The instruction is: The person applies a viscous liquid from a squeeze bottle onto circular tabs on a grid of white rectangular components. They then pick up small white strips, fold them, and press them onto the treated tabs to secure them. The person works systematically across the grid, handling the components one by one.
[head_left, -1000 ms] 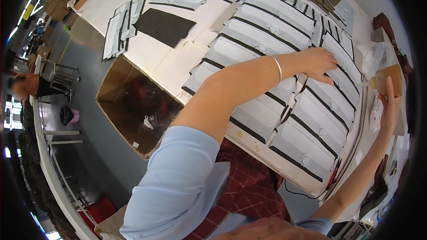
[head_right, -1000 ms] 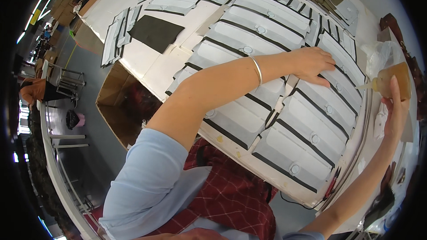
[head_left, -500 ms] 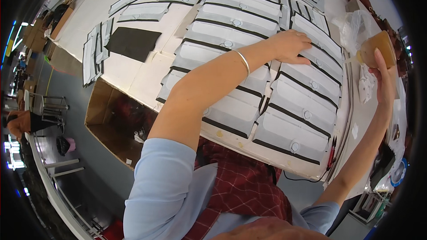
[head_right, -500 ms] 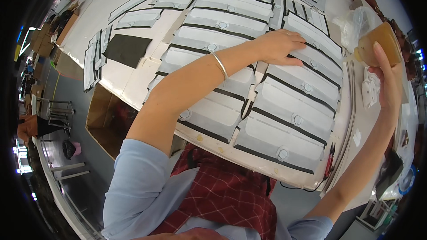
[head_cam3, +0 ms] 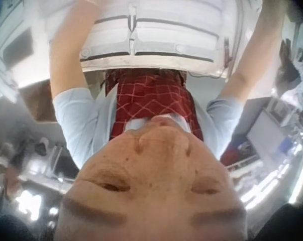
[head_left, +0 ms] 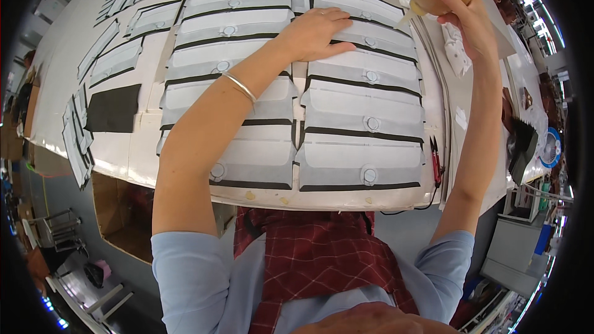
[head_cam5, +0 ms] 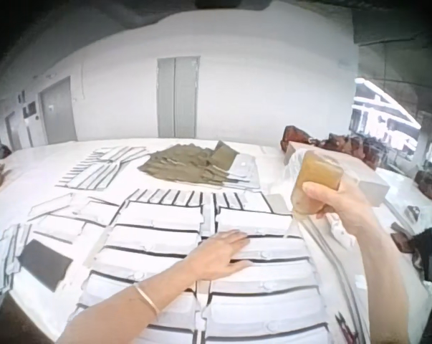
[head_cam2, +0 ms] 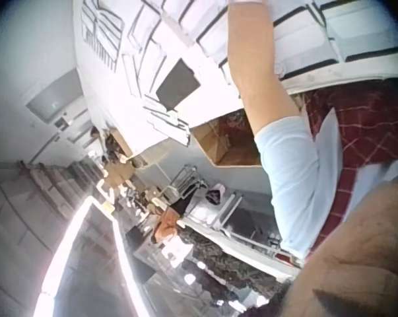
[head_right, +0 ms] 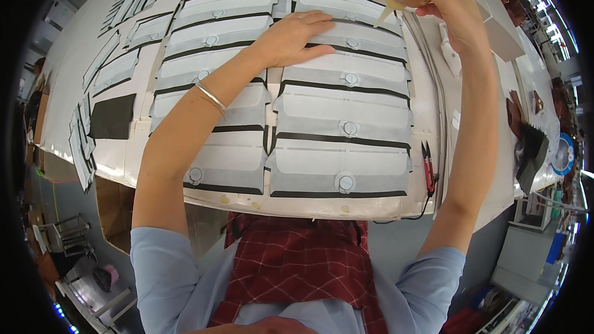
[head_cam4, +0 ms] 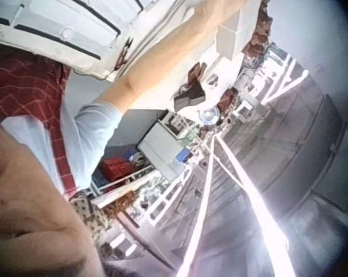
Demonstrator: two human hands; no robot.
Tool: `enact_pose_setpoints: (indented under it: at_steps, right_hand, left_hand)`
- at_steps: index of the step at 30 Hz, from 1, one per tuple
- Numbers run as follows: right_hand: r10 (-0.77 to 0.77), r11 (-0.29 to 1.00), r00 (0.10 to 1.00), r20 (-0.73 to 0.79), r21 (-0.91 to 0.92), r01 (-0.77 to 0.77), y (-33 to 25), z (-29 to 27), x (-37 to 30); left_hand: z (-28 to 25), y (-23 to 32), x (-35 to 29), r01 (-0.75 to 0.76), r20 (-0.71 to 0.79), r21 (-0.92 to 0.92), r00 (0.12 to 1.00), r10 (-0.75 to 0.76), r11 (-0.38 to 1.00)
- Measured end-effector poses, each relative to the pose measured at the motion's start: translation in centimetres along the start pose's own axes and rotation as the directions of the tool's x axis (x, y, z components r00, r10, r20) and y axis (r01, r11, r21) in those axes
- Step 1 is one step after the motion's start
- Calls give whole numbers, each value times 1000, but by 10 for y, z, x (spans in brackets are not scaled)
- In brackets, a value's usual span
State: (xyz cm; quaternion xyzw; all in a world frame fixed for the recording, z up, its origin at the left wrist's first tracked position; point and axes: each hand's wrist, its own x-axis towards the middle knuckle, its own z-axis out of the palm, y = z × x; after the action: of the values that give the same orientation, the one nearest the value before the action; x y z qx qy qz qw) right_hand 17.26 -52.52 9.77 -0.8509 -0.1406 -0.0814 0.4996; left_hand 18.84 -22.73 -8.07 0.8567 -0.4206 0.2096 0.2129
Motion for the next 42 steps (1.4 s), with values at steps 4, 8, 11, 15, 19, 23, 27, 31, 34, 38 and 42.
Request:
enact_pose_setpoints:
  at_steps: [4, 8, 11, 15, 19, 23, 27, 31, 34, 38, 42]
  right_hand:
    - [-47, 998, 997, -56, 34, 49, -33, 39, -15]
    - [-81, 996, 995, -52, 36, 83, -31, 35, -13]
    - [-96, 995, 992, -80, 28, 99, -35, 38, -16]
    - [-102, 992, 987, -125, 65, 110, -31, 40, -14]
    - [-142, 986, 966, -215, 61, 158, -22, 50, -15]
    - [-124, 985, 967, -223, 89, 146, 6, 67, -8]
    - [-92, 977, 980, -176, 175, 123, 36, 79, 8]
    - [-128, 961, 970, -206, 218, 173, 42, 92, 14]
    - [-150, 962, 974, -168, 203, 183, 47, 93, 18]
    - [-168, 962, 973, -157, 192, 197, 42, 96, 19]
    - [-170, 969, 975, -145, 157, 192, 38, 99, 20]
  left_hand:
    - [-5, -3, -9, 36, 24, 29, 999, -36, 999]
    - [-5, -2, -7, 32, 21, 34, 999, -33, 999]
    - [-2, -2, -7, 29, 13, 46, 999, -30, 998]
    - [-4, -3, -7, 27, 22, 55, 999, -28, 998]
    - [-8, -1, -6, 67, 113, 48, 991, -72, 997]
    - [-7, -2, -6, 43, 63, 48, 997, -46, 998]
    - [-6, -1, -7, 48, 50, 48, 997, -51, 998]
    - [-9, 0, -7, 64, 111, 47, 991, -69, 997]
    - [-9, 2, -7, 65, 112, 50, 991, -70, 997]
    - [-9, 1, -6, 62, 110, 54, 992, -68, 997]
    - [-8, 0, -7, 56, 107, 76, 992, -64, 995]
